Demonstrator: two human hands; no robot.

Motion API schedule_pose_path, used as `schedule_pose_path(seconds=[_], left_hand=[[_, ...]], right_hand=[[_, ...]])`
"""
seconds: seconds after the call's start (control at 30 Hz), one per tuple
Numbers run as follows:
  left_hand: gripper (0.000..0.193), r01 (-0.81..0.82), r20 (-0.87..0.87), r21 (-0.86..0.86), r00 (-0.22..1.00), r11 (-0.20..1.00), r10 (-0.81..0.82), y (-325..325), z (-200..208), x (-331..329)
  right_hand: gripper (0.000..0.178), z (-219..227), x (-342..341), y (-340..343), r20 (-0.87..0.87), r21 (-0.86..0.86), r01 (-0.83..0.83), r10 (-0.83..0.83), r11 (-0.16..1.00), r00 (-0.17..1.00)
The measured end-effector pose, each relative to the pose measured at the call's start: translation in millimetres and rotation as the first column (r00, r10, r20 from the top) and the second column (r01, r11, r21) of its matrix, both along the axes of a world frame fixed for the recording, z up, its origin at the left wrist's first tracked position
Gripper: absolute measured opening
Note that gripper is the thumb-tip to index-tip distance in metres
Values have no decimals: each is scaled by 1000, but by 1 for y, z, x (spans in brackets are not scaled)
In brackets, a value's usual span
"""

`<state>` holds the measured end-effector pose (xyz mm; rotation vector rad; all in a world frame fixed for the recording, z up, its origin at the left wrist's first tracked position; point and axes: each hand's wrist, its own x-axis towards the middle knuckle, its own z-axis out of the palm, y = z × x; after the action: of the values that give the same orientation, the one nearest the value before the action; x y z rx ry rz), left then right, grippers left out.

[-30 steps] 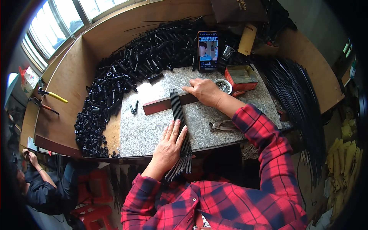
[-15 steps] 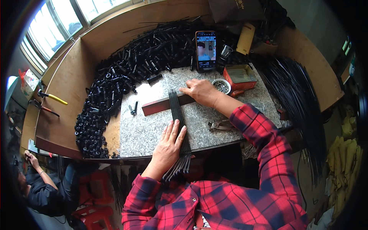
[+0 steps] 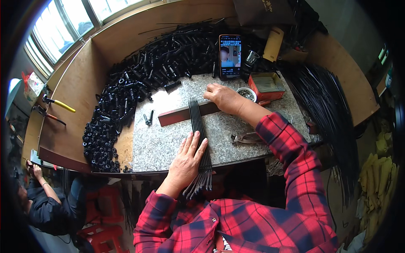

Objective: Assembling and securing bundles of wires with connectors at a factory workbench.

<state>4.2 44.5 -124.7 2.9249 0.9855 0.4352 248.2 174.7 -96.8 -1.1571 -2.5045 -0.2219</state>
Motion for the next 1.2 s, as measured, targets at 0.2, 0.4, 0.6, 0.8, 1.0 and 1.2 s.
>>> schedule_pose_path(seconds=[0.2,0.4,0.6,0.8,1.0,1.2], left_hand=[[98,-7,3,-13,1000,1000,7,1,-1,-1],[101,-10,16,-65,1000,998,11,0,4,0],[96,-6,82,-113,997,994,15,-4,10,0],[68,3,102,-68,995,998,4,-4,2,-3],[59,2,108,-59,994,998,5,-5,3,-1],[57,-20,26,-20,999,1000,20,-6,2,-1]], right_hand=[[20,5,3,4,-8,10,-54,54,998,998],[20,8,4,6,25,18,-72,72,997,997],[21,3,1,1,32,11,-68,68,998,997],[23,5,-1,-2,59,31,-62,60,998,996],[24,2,-10,0,17,36,-75,74,997,997],[18,3,-11,-1,-238,44,-47,56,998,970]])
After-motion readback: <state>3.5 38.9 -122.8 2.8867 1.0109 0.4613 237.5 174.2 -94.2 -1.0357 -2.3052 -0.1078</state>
